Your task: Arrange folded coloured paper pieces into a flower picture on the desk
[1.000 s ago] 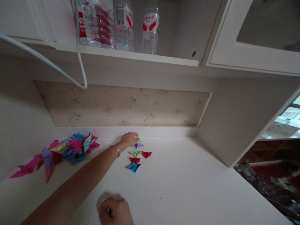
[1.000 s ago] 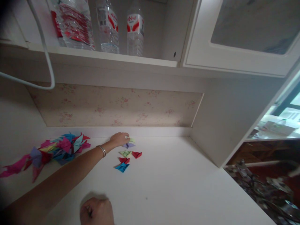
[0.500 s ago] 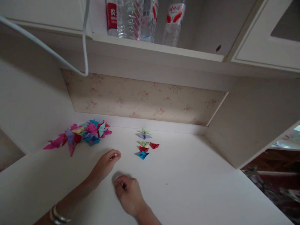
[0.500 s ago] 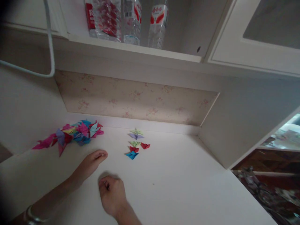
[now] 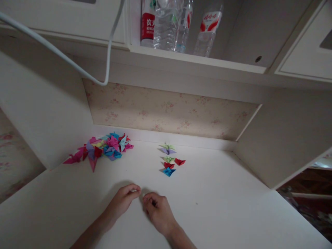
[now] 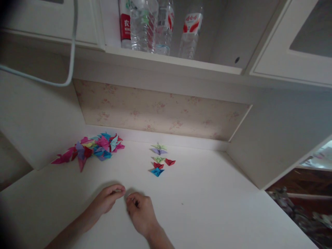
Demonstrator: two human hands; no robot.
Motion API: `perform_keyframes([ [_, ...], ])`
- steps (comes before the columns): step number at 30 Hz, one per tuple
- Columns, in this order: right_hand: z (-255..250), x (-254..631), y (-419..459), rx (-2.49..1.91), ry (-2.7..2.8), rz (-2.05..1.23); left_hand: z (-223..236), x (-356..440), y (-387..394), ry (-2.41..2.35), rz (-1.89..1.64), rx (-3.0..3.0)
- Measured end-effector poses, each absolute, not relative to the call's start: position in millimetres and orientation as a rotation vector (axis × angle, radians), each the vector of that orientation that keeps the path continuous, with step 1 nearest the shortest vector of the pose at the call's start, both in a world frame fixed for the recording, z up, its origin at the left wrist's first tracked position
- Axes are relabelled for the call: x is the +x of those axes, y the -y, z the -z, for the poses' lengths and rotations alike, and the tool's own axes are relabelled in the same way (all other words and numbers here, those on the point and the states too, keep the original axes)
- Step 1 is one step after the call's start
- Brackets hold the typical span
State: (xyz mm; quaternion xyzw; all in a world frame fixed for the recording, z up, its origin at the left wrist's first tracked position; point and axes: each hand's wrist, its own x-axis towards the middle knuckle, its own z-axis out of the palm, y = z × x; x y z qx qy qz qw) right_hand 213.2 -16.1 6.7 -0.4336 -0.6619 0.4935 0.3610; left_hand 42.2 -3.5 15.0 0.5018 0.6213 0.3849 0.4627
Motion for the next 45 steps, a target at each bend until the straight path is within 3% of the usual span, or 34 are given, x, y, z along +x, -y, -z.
perform_keyframes([
  [45,-5.7,214.0,14.5,-1.174,1.686,-1.386,-47.1,44.4,16.9,-1.376,-0.968,1.038],
])
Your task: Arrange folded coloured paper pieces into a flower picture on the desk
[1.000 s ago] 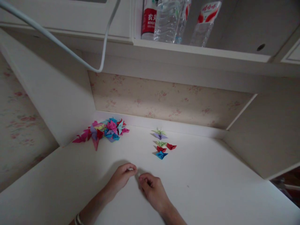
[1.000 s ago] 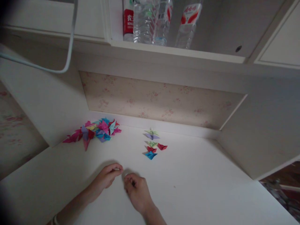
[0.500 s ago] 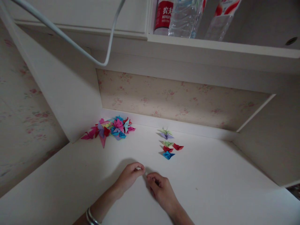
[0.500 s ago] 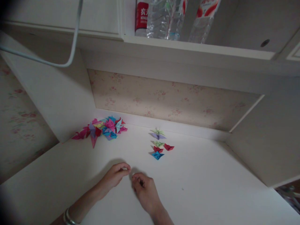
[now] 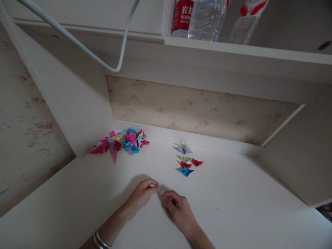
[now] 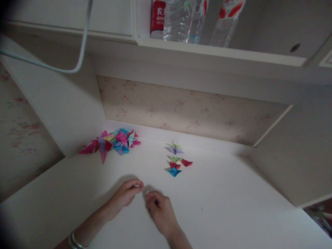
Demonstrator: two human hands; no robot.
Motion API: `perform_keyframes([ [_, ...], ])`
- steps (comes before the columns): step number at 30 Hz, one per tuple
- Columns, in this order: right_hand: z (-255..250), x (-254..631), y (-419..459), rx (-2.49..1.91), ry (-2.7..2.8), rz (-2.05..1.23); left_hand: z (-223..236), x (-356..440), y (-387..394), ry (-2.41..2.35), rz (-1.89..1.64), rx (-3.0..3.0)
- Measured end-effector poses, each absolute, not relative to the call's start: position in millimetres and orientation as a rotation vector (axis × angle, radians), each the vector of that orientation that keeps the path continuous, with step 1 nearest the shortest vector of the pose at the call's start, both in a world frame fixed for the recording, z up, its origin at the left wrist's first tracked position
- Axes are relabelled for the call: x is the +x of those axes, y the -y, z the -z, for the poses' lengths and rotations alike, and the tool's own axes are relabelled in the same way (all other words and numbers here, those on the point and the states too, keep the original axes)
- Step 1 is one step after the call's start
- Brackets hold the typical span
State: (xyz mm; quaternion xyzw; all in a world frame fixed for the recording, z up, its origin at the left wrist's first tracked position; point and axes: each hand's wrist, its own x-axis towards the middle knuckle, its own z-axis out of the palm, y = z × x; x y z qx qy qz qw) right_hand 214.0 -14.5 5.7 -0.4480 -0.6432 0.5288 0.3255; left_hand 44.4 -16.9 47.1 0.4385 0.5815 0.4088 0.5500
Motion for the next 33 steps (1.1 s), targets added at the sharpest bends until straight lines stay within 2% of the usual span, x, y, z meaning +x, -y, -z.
perform_keyframes([
  [33,-6.7,213.1,16.4,-1.145,1.685,-1.368,-37.3,38.3,10.5,-1.257,-0.964,0.936],
])
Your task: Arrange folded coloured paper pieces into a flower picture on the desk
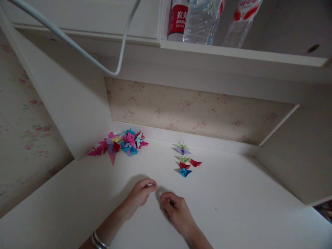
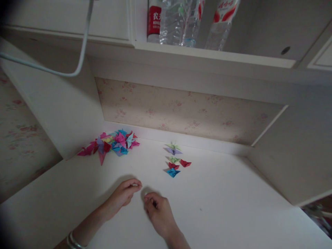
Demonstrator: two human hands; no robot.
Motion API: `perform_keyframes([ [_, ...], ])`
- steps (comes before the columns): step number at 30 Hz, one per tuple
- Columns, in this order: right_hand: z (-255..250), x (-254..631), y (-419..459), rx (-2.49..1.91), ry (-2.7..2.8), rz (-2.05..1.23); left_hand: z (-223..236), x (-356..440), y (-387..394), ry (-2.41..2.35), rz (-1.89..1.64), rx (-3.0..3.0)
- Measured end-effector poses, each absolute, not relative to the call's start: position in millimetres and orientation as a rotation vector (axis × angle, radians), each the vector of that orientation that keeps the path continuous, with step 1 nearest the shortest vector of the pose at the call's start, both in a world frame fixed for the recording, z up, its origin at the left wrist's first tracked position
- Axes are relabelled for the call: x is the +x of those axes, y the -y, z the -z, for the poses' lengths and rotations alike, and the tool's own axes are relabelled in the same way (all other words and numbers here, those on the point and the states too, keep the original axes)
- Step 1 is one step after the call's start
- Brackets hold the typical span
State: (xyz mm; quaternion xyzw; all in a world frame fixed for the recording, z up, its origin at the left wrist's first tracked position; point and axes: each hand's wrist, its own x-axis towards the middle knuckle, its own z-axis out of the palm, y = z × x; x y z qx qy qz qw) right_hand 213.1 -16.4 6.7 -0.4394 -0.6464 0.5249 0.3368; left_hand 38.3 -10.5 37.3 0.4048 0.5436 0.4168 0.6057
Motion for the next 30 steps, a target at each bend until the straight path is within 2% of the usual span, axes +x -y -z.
perform_keyframes([
  [11,-9.1,212.5,15.4,-1.144,1.736,-1.334,-28.6,37.2,6.4,-1.230,-1.084,0.877],
  [30,-14.8,213.9,16.7,-1.116,1.733,-1.335,-25.0,36.1,5.5,-1.215,-1.061,0.900],
])
